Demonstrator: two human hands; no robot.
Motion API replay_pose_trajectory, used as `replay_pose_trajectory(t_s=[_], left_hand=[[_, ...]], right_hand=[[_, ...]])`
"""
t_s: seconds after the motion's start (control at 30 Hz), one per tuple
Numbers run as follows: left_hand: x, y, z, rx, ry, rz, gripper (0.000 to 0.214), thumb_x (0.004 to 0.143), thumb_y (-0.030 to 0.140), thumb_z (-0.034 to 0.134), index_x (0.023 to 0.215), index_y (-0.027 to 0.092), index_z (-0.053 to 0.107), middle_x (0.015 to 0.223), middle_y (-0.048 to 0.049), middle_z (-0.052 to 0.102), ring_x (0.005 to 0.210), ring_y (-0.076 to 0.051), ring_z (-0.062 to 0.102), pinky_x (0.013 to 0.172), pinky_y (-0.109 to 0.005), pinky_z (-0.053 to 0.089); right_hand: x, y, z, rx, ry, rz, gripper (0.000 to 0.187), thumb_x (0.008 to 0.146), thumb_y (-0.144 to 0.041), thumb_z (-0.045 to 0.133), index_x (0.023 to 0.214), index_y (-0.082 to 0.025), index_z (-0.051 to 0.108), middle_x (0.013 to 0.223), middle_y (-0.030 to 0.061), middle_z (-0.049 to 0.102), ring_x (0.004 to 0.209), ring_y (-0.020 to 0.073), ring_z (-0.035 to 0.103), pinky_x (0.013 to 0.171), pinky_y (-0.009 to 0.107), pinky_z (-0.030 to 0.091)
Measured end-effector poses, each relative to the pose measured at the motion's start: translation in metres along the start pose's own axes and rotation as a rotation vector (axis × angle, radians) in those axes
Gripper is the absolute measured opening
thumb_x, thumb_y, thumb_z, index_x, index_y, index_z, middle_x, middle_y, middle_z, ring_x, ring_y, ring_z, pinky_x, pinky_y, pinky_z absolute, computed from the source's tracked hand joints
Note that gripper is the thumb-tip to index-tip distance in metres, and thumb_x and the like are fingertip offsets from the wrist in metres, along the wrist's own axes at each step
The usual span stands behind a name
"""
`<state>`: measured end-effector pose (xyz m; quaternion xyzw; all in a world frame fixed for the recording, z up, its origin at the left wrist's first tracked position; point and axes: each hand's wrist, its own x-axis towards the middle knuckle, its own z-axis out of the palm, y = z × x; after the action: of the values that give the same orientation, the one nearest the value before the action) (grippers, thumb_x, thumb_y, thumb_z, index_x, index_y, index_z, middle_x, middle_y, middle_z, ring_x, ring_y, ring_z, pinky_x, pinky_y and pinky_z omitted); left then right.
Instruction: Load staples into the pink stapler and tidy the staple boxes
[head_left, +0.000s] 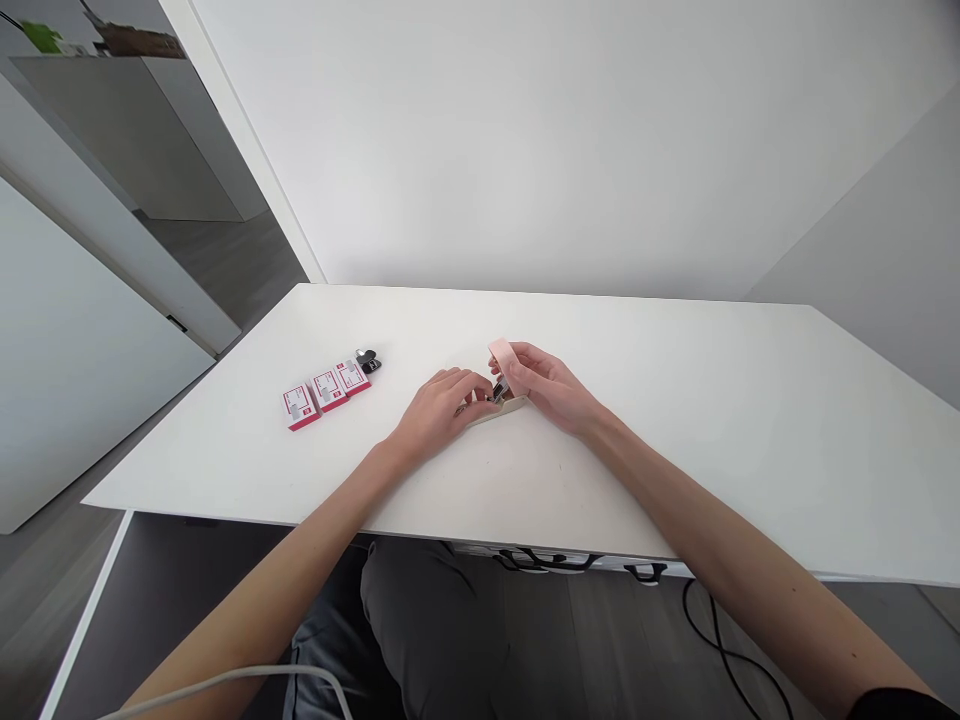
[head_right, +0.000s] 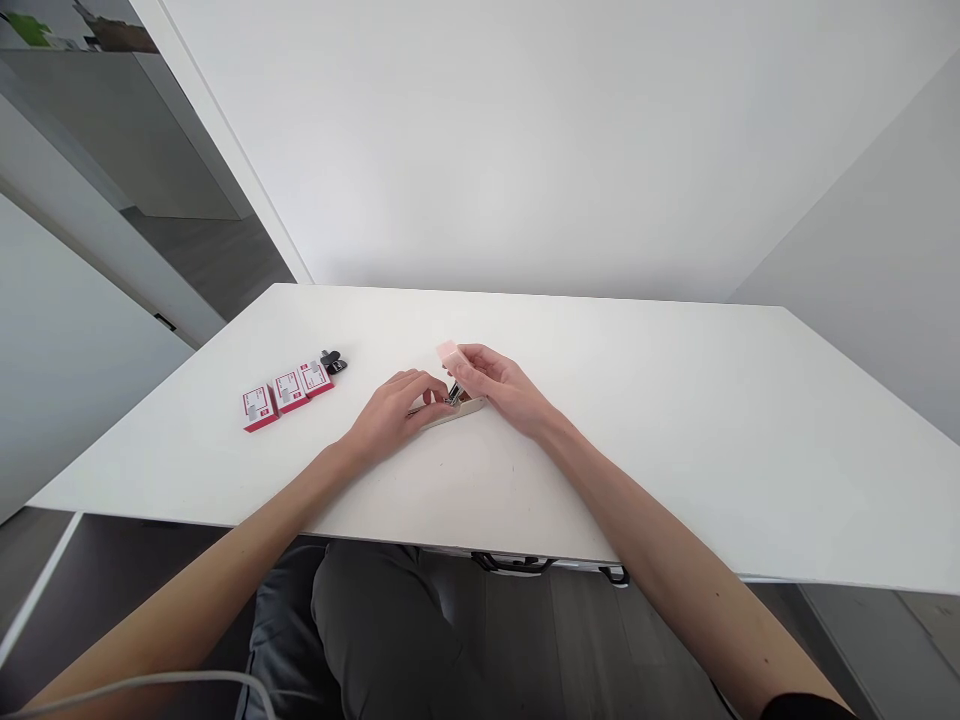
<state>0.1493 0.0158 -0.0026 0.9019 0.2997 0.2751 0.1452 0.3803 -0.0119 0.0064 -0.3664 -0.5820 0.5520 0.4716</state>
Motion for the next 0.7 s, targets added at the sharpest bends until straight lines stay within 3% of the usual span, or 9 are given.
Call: replay_pose_trajectory(t_s=[0.2, 0.47, 0.7], left_hand=[[-0.0004, 0.0018, -0.0024, -0.024, 0.021, 0.014, 0.021, 0.109, 0.039, 0.052, 0.102, 0.025, 0.066, 0.102, -0.003, 0.074, 0.095, -0.021, 0.065, 0.094, -0.04, 0.049], [-0.0026, 0.0054, -0.0066, -0.175, 0.217, -0.052, 0.018, 0.104, 0.04, 0.063, 0.098, 0.024, 0.069, 0.109, -0.0054, 0.068, 0.101, -0.019, 0.066, 0.093, -0.036, 0.054], [-0.0057, 0.0079, -0.0082, -0.143, 0.277, -0.035, 0.019, 0.105, 0.041, 0.062, 0.099, 0.025, 0.068, 0.106, -0.0045, 0.074, 0.101, -0.021, 0.068, 0.095, -0.039, 0.054]], right_hand=[[0.0001, -0.001, -0.0005, 0.057, -0.006, 0.024, 0.05, 0.089, -0.068, 0.077, 0.122, -0.031, 0.072, 0.114, 0.0064, 0.068, 0.101, 0.0243, 0.063, 0.085, 0.039, 0.057], [-0.0011, 0.0012, -0.0002, 0.092, -0.003, 0.009, 0.043, 0.091, -0.059, 0.079, 0.123, -0.032, 0.073, 0.123, 0.0059, 0.066, 0.113, 0.0237, 0.061, 0.093, 0.039, 0.055], [-0.004, -0.0045, 0.0069, -0.032, 0.016, -0.001, 0.041, 0.092, -0.06, 0.078, 0.12, -0.031, 0.074, 0.107, 0.0029, 0.069, 0.095, 0.0204, 0.062, 0.087, 0.037, 0.052]])
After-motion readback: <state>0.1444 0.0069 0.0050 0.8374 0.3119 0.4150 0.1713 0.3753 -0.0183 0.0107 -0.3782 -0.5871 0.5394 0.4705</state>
